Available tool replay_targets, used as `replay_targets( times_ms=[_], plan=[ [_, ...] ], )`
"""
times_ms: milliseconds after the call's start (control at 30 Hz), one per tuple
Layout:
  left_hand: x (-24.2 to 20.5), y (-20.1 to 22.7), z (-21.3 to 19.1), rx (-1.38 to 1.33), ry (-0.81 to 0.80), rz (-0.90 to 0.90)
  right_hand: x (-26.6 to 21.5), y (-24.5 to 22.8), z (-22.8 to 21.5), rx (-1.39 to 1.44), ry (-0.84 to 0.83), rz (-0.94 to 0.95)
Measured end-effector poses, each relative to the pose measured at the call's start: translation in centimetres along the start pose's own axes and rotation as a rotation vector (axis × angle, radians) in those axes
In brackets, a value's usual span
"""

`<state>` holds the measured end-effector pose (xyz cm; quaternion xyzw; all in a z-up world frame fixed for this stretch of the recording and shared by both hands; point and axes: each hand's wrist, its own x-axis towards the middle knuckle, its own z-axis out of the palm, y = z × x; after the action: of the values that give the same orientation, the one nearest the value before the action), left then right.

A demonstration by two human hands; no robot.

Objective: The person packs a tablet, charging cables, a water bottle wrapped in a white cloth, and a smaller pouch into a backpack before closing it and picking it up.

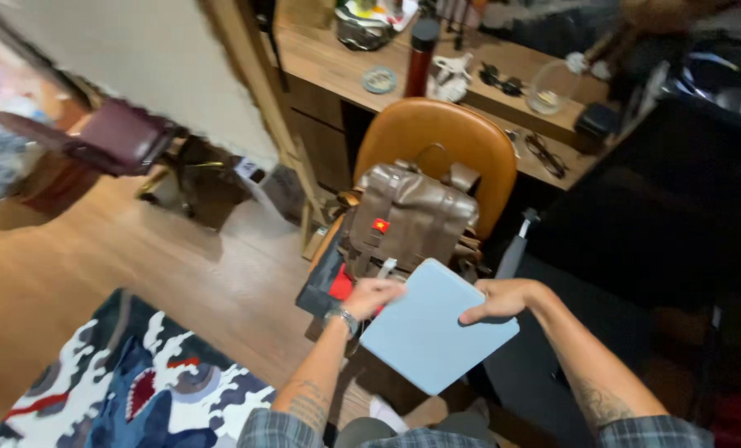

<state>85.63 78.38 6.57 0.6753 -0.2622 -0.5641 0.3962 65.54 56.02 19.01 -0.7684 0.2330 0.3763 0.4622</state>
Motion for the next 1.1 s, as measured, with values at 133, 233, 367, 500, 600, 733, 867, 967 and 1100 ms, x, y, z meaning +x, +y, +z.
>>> replay_targets(
  times_ms=[133, 233, 367, 500, 600, 733, 867, 967, 1100],
  plan=[
    [7.7, -7.0, -3.2, -0.070, 0.360, -0.255, 0.5, 5.1, 1.4, -0.068, 0.113, 0.068],
    [11.1, -9.6, -3.0, -0.256, 0.354, -0.358, 0.7, 9.0, 2.9, -0.095, 0.151, 0.102],
    [13.3, -5.9, 0.6, -0.634, 0.281, -0.291, 0.5, 13.5, 3.3, -0.107, 0.181, 0.179],
    [16.9, -7.4, 1.9, -1.028, 0.536, -0.364, -2.7, 11.1, 1.5, -0.127, 0.231, 0.209],
    [14.5, -4.0, 1.1, -0.925, 0.535, -0.315, -2.1, 11.5, -0.6, -0.126, 0.291, 0.198],
    [11.6, 0.0, -0.9, -0.488, 0.534, -0.265, -0.3, 10.9, -4.2, -0.205, 0.296, 0.093],
    [6.1, 8.8, -2.4, -0.158, 0.683, -0.083, -2.1, 7.1, -6.7, -0.269, 0.292, 0.052],
    [1.3, 21.1, -3.9, 0.052, 0.696, 0.187, -3.2, 5.9, -9.0, -0.340, 0.306, 0.037],
    [5.4, 29.4, -6.2, 0.340, 0.641, 0.337, -6.5, 2.0, -12.3, -0.314, 0.315, 0.030]
  ],
)
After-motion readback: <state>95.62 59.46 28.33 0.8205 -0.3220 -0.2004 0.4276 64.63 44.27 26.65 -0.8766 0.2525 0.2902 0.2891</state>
